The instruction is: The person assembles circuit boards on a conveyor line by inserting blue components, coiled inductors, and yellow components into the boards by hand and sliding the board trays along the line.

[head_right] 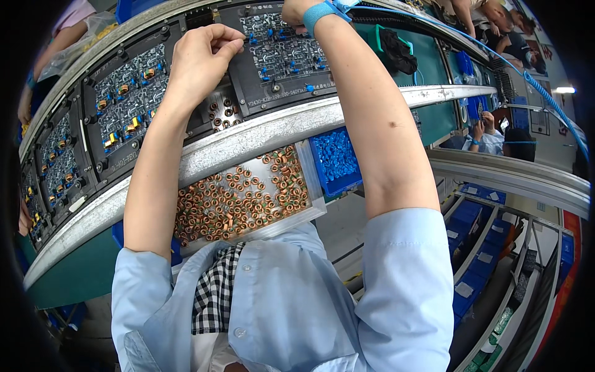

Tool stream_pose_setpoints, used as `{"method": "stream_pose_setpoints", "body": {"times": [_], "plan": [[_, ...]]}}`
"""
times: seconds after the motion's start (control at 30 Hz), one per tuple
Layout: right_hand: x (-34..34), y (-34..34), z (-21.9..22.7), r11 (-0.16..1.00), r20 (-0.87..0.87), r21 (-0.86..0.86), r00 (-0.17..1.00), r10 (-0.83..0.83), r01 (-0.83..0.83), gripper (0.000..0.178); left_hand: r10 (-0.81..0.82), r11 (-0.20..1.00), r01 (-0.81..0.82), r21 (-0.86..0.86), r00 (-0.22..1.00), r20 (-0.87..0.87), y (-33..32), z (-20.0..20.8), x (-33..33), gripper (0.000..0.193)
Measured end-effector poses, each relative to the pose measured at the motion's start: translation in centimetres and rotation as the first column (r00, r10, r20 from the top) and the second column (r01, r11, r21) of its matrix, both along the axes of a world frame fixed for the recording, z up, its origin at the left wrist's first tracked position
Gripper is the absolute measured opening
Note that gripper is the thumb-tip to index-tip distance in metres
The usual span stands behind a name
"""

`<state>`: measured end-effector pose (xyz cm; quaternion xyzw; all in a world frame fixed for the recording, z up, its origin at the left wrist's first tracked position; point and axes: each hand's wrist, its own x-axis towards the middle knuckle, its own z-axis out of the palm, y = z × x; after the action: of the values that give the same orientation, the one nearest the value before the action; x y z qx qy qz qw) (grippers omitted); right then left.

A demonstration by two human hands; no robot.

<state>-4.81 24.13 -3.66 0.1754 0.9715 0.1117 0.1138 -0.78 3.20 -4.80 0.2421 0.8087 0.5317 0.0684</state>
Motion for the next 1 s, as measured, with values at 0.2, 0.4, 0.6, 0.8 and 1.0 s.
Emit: {"method": "stream_pose_setpoints", "body": {"times": [0.2, 0.4, 0.6, 0.8, 1.0], "plan": [[0.7, -0.5, -0.4, 0.999, -0.070, 0.032, 0.997, 0.025, -0.022, 0.019, -0.015, 0.999, 0.015, -0.032, 1.000, -0.016, -0.1, -0.1, -0.2, 0.013], [2.5, -0.9, -0.6, 0.997, -0.139, 0.060, 0.989, 0.058, -0.050, 0.020, -0.009, 1.000, 0.008, -0.026, 1.000, -0.020, -0.2, -0.3, -0.2, 0.013], [6.4, 0.7, -0.7, 0.936, -0.317, -0.226, 0.929, 0.191, -0.270, 0.018, -0.008, 1.000, 0.008, 0.001, 1.000, 0.029, 0.2, -0.3, 0.3, 0.013], [9.6, 1.4, -1.5, 0.788, -0.651, 0.292, 0.491, 0.579, -0.542, 0.010, -0.107, 0.991, 0.112, -0.068, 0.991, 0.080, 1.5, -0.3, 0.5, 0.013], [13.7, -0.6, 1.1, 0.877, -0.330, -0.257, 0.890, 0.315, -0.406, 0.009, -0.170, 0.936, 0.142, -0.321, 0.983, -0.062, 3.7, 1.3, 1.0, 0.010]]}}
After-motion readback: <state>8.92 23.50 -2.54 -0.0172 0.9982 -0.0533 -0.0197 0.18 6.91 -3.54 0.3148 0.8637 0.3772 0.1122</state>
